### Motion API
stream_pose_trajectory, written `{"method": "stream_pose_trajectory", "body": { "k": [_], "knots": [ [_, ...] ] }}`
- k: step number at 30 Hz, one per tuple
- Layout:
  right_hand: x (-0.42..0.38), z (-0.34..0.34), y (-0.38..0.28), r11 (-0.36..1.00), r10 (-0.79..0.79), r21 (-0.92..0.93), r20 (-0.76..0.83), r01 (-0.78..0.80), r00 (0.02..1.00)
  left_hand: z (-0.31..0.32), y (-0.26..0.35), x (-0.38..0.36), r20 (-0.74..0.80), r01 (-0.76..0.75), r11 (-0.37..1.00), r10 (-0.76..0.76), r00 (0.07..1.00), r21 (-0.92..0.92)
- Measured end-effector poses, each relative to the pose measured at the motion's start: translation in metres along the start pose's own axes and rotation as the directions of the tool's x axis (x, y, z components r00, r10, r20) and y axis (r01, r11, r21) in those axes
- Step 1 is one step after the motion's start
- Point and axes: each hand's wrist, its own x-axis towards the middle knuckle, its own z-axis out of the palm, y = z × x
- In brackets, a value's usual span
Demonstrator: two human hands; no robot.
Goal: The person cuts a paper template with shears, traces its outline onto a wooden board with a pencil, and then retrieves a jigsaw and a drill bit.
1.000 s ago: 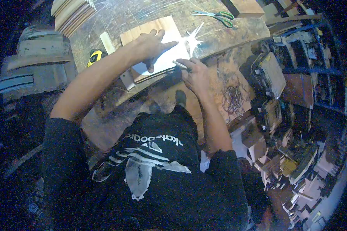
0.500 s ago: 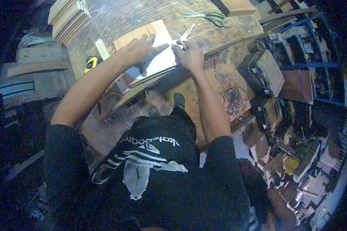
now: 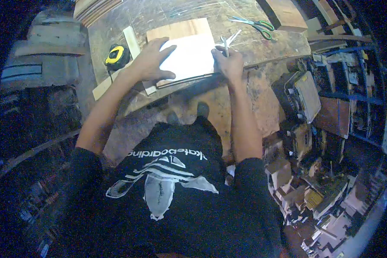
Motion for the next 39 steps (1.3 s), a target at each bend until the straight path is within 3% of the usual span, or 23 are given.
{"method": "stream_pose_trajectory", "body": {
  "k": [2, 6, 9, 15, 18, 21, 30, 32, 39],
  "knots": [
    [0.0, 0.003, 0.007, 1.0, -0.02, -0.001, 0.001, 0.02, 1.0, 0.007, -0.003, -0.012, -0.11, 0.031, 0.997, -0.039, 0.993, -0.074],
    [0.001, 0.007, 0.01, 0.991, -0.117, -0.065, -0.028, 0.115, 0.993, 0.0, 0.003, -0.016, -0.075, 0.087, 0.994, -0.091, 0.993, -0.06],
    [-0.004, 0.009, 0.01, 0.993, -0.117, 0.024, -0.054, 0.119, 0.992, 0.005, 0.002, -0.018, -0.119, 0.075, 0.996, -0.081, 0.99, -0.053],
    [-0.003, 0.006, 0.005, 0.991, -0.103, 0.08, -0.023, 0.105, 0.994, 0.006, 0.001, -0.014, -0.11, 0.069, 0.997, -0.073, 0.991, -0.04],
    [-0.002, 0.006, 0.006, 0.998, -0.056, 0.022, -0.032, 0.057, 0.998, 0.004, 0.001, -0.014, -0.078, 0.077, 0.997, -0.078, 0.994, -0.022],
    [-0.007, 0.005, -0.002, 0.994, -0.027, 0.101, -0.025, 0.03, 0.999, 0.002, 0.002, -0.014, -0.067, 0.077, 0.997, -0.079, 0.995, -0.031],
    [-0.007, 0.003, -0.004, 0.997, -0.054, 0.05, -0.008, 0.054, 0.999, -0.003, 0.004, -0.012, -0.026, 0.084, 0.996, -0.084, 0.996, -0.014],
    [-0.003, 0.004, 0.003, 0.99, -0.133, 0.054, -0.018, 0.134, 0.991, -0.005, 0.006, -0.013, -0.018, 0.094, 0.996, -0.094, 0.995, -0.013],
    [-0.006, 0.003, -0.004, 0.995, -0.097, -0.008, -0.014, 0.097, 0.995, -0.005, 0.006, -0.014, -0.021, 0.105, 0.994, -0.104, 0.994, 0.01]
  ]
}}
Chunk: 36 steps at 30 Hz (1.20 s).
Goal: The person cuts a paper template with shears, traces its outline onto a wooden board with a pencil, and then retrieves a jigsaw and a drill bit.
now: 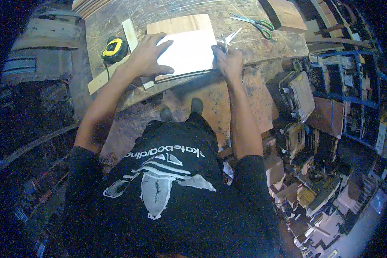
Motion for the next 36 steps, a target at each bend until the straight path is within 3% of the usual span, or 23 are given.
{"method": "stream_pose_trajectory", "body": {
  "k": [9, 11, 26, 36],
  "knots": [
    [-0.006, 0.0, -0.007, 0.997, 0.028, -0.069, 0.022, -0.027, 0.999, 0.002, -0.001, 0.0, -0.011, -0.011, 1.0, 0.011, 1.0, 0.015],
    [-0.007, -0.001, -0.01, 0.987, -0.038, -0.157, 0.014, 0.04, 0.999, 0.001, 0.001, 0.0, -0.002, -0.01, 1.0, 0.011, 1.0, 0.024],
    [-0.009, -0.003, -0.016, 0.999, 0.003, -0.032, 0.045, -0.001, 0.999, 0.001, 0.0, 0.0, 0.005, -0.009, 1.0, 0.009, 1.0, -0.006],
    [-0.005, -0.002, -0.004, 0.995, -0.059, -0.084, 0.038, 0.062, 0.998, 0.005, 0.0, 0.001, -0.043, -0.011, 1.0, 0.011, 0.999, 0.01]
  ]
}}
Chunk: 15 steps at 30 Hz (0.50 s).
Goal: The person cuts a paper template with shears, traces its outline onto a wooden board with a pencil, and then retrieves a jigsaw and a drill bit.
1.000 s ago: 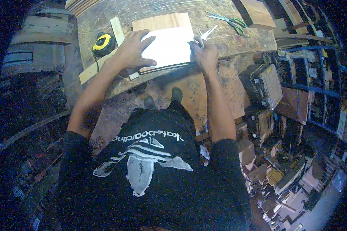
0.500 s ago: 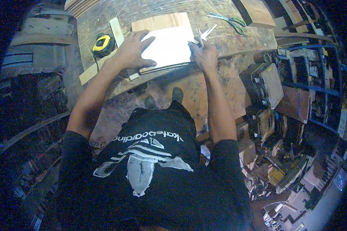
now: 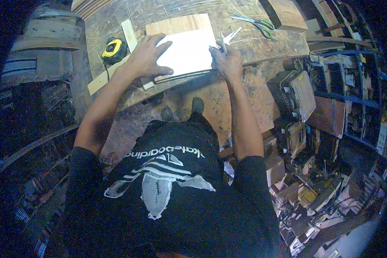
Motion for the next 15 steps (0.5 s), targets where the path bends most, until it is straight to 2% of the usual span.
{"method": "stream_pose_trajectory", "body": {
  "k": [2, 6, 8, 13, 15],
  "knots": [
    [0.002, 0.002, 0.005, 0.996, 0.075, 0.05, -0.008, -0.075, 0.997, -0.001, 0.0, 0.0, 0.007, 0.007, 1.0, -0.007, 1.0, 0.009],
    [-0.002, 0.0, -0.003, 0.996, 0.072, 0.044, -0.017, -0.072, 0.997, -0.005, 0.002, 0.001, 0.039, 0.0, 1.0, 0.0, 0.999, 0.013],
    [0.006, 0.004, 0.02, 0.997, 0.067, 0.027, -0.011, -0.066, 0.998, -0.005, 0.0, 0.002, 0.029, -0.015, 1.0, 0.015, 0.999, 0.006],
    [0.003, 0.002, 0.015, 0.996, 0.071, -0.043, -0.018, -0.072, 0.997, -0.003, 0.003, 0.0, 0.008, -0.006, 1.0, 0.006, 1.0, 0.019],
    [0.003, 0.002, 0.016, 0.997, 0.041, -0.066, -0.035, -0.044, 0.999, -0.01, 0.01, -0.001, -0.012, -0.058, 0.998, 0.059, 0.998, 0.031]
  ]
}}
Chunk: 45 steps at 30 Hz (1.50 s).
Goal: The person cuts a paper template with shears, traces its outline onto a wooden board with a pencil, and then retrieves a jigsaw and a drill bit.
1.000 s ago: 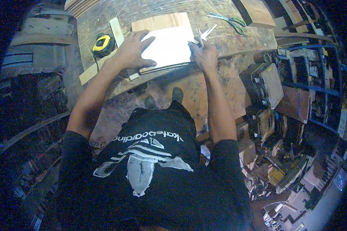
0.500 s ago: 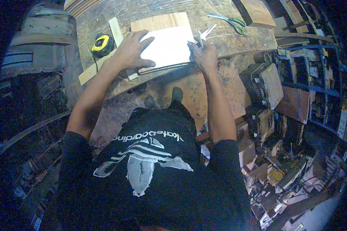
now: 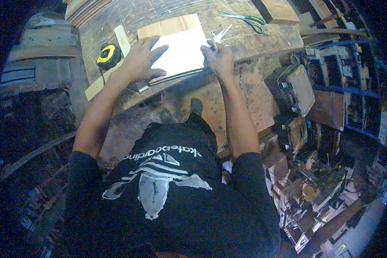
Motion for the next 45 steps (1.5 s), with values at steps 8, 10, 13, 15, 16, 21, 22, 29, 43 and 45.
{"method": "stream_pose_trajectory", "body": {
  "k": [8, 10, 13, 15, 16, 21, 22, 29, 43, 45],
  "knots": [
    [-0.001, 0.0, -0.004, 0.998, -0.058, -0.034, -0.026, 0.057, 0.998, 0.009, 0.016, 0.008, -0.027, -0.293, 0.952, 0.292, 0.956, -0.094],
    [0.0, 0.001, -0.002, 0.998, -0.052, -0.033, -0.024, 0.051, 0.998, 0.006, 0.018, 0.01, 0.033, -0.304, 0.951, 0.306, 0.951, -0.066],
    [-0.001, 0.002, -0.003, 0.999, -0.038, 0.013, -0.024, 0.038, 0.999, -0.004, 0.022, 0.009, 0.113, -0.27, 0.957, 0.281, 0.953, -0.106],
    [-0.004, 0.0, -0.008, 0.995, 0.015, 0.102, -0.001, -0.015, 1.0, 0.0, 0.023, 0.011, 0.065, -0.288, 0.954, 0.293, 0.954, -0.077],
    [-0.004, -0.001, -0.01, 0.995, 0.015, 0.103, -0.003, -0.015, 1.0, 0.002, 0.023, 0.012, 0.015, -0.303, 0.952, 0.304, 0.953, -0.048],
    [-0.004, -0.004, -0.013, 0.992, 0.071, 0.104, 0.04, -0.075, 0.997, 0.0, 0.032, 0.027, 0.055, -0.262, 0.956, 0.271, 0.961, -0.136],
    [-0.003, -0.005, -0.013, 0.992, 0.07, 0.104, 0.037, -0.074, 0.997, -0.003, 0.035, 0.03, 0.098, -0.242, 0.957, 0.259, 0.961, -0.163],
    [0.003, -0.013, -0.011, 0.996, 0.03, 0.083, 0.119, -0.04, 0.992, -0.017, 0.049, 0.049, 0.199, -0.247, 0.968, 0.25, 0.947, -0.043],
    [-0.007, -0.051, 0.004, 0.989, 0.1, 0.121, -0.136, -0.083, 0.986, -0.024, 0.074, 0.103, 0.43, -0.256, 0.956, 0.173, 0.886, 0.144],
    [-0.014, -0.052, 0.003, 0.984, 0.037, 0.178, -0.251, 0.008, 0.967, -0.027, 0.072, 0.104, 0.425, -0.269, 0.955, 0.193, 0.884, 0.124]
  ]
}}
